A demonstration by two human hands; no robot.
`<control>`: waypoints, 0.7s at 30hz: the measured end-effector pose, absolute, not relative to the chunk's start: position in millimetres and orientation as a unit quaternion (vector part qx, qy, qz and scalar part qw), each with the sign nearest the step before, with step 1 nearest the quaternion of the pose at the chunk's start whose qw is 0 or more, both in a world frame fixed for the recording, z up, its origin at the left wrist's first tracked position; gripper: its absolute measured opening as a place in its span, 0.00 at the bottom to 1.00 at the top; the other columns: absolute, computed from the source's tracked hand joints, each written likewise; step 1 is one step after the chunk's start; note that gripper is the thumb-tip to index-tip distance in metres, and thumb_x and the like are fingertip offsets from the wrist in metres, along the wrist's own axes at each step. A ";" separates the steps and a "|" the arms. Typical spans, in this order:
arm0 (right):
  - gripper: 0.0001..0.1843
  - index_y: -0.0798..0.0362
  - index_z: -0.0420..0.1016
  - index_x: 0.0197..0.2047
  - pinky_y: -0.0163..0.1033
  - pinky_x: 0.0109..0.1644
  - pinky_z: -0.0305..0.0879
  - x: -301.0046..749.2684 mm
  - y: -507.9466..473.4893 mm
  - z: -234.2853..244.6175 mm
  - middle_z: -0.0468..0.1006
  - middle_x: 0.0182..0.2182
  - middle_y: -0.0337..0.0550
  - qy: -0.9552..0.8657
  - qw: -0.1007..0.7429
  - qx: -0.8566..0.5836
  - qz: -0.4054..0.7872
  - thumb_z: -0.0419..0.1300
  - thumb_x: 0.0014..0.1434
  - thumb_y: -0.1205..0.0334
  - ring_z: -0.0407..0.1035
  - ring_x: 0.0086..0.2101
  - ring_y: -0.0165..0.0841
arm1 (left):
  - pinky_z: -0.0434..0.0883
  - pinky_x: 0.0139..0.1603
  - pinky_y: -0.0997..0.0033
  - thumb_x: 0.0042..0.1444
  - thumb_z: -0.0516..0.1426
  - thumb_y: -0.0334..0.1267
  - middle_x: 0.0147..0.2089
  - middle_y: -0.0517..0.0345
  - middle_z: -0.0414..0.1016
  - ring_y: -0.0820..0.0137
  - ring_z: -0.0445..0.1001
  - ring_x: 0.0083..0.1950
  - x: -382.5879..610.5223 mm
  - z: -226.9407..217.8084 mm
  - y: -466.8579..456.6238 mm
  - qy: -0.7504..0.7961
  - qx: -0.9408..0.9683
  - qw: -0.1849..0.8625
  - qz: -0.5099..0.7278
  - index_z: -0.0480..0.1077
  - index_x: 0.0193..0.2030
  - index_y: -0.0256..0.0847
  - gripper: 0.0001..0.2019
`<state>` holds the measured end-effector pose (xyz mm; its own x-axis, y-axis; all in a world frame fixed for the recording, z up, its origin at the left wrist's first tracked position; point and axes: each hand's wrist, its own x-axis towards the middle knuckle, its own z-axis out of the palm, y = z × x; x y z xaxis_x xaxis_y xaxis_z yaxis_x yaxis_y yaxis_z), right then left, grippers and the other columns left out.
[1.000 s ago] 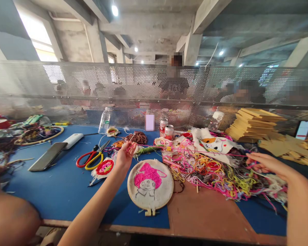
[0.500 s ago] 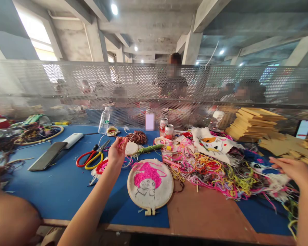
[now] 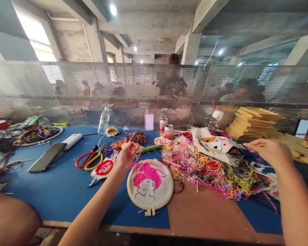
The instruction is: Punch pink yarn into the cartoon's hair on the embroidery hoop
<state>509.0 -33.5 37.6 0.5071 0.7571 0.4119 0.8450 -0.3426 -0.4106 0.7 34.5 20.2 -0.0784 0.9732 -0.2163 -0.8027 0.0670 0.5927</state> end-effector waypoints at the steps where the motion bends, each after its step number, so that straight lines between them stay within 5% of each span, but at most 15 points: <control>1: 0.16 0.49 0.74 0.24 0.39 0.24 0.61 504.0 -32.9 39.7 0.78 0.22 0.43 -0.478 0.282 -0.830 -0.066 0.61 0.41 0.44 0.72 0.25 0.41 | 0.76 0.28 0.79 0.59 0.48 0.24 0.24 0.50 0.75 0.71 0.77 0.26 2.3 20.4 33.4 0.308 0.139 0.672 0.659 0.69 0.28 0.29 0.13; 4: 0.18 0.49 0.73 0.24 0.39 0.25 0.58 492.6 -28.4 41.5 0.79 0.25 0.43 -0.472 0.247 -0.845 -0.039 0.62 0.39 0.42 0.71 0.27 0.42 | 0.76 0.26 0.79 0.59 0.47 0.24 0.25 0.48 0.75 0.71 0.77 0.26 6.0 21.8 29.6 0.316 0.131 0.689 0.639 0.69 0.28 0.28 0.13; 9: 0.10 0.50 0.76 0.33 0.37 0.30 0.59 483.6 -19.9 31.4 0.80 0.28 0.44 -0.505 0.214 -0.836 0.011 0.53 0.51 0.63 0.72 0.31 0.39 | 0.76 0.29 0.81 0.60 0.47 0.24 0.24 0.53 0.74 0.73 0.77 0.26 8.3 25.7 25.3 0.313 0.107 0.681 0.654 0.68 0.27 0.31 0.13; 12: 0.13 0.49 0.75 0.40 0.37 0.28 0.57 476.2 -17.9 25.3 0.79 0.34 0.45 -0.490 0.165 -0.854 -0.061 0.55 0.51 0.63 0.71 0.31 0.40 | 0.76 0.31 0.82 0.61 0.47 0.25 0.24 0.53 0.75 0.73 0.77 0.28 5.5 30.3 25.5 0.292 0.107 0.669 0.675 0.68 0.28 0.31 0.13; 17: 0.13 0.53 0.77 0.33 0.39 0.39 0.61 465.4 -14.7 21.3 0.75 0.45 0.49 -0.538 0.262 -0.772 -0.214 0.50 0.55 0.66 0.69 0.40 0.39 | 0.76 0.32 0.83 0.63 0.45 0.29 0.24 0.55 0.75 0.75 0.77 0.27 -19.8 49.5 27.8 0.219 0.097 0.625 0.743 0.68 0.29 0.32 0.15; 21: 0.12 0.57 0.76 0.33 0.43 0.47 0.60 448.5 -11.8 27.0 0.74 0.44 0.56 -0.568 0.369 -0.693 -0.247 0.52 0.52 0.66 0.66 0.45 0.42 | 0.75 0.30 0.86 0.64 0.43 0.30 0.23 0.56 0.75 0.77 0.76 0.25 -44.7 64.7 30.1 0.193 0.062 0.645 0.737 0.67 0.31 0.31 0.15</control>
